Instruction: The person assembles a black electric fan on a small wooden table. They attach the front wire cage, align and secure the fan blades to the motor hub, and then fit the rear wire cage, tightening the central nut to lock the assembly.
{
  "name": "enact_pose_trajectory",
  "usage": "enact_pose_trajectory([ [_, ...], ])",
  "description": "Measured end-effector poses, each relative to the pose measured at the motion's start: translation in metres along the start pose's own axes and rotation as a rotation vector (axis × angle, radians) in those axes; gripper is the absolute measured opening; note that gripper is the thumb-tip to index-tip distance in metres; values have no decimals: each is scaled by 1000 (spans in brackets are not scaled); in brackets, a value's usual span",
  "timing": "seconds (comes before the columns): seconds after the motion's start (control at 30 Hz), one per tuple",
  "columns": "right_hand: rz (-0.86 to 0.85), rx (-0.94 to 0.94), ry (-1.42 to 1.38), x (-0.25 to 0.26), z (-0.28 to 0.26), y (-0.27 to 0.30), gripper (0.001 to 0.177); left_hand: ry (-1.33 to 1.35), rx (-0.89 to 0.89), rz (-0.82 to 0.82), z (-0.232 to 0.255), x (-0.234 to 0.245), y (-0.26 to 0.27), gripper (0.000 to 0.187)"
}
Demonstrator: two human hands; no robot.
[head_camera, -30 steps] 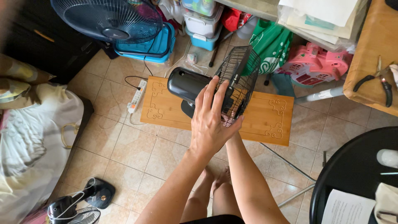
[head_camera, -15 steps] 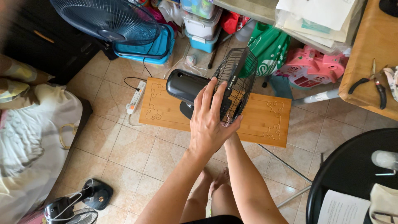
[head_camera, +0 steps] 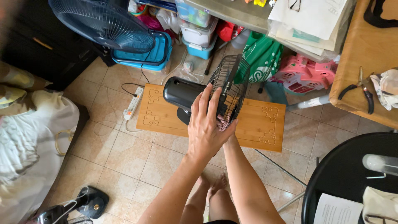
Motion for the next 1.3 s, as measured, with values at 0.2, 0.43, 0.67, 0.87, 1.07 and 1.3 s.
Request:
enact_pose_trajectory([
  [0.2,16,-31,-42,5,-1,-4,54,9,8,-17,0,2,-1,89],
  [0.43,16,-88,-84,19,2,-7,56,10,12,-23,0,2,-2,88],
  [0.67,-71,-217,-176,63,12,-36,57,30,19,-9,0,4,-2,87],
  [0.87,-41,-405,-191,100,4,-62,59,28,28,22,0,2,-3,84],
  [1.07,389,-198,107,47,-18,-41,52,19,18,1,-1,1,-4,88],
  [1.3,236,-30,42,-35,-36,-10,52,16,38,11,1,0,-4,90],
])
Point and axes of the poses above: each hand's wrist, its own y-axis away from the middle knuckle, its own x-axis out of the back of the hand, z = x × y, the point moved 1 cm from there along -y, towards the middle knuckle, and after that the axes turned 13 degrees about z, right-handed, at the moved point
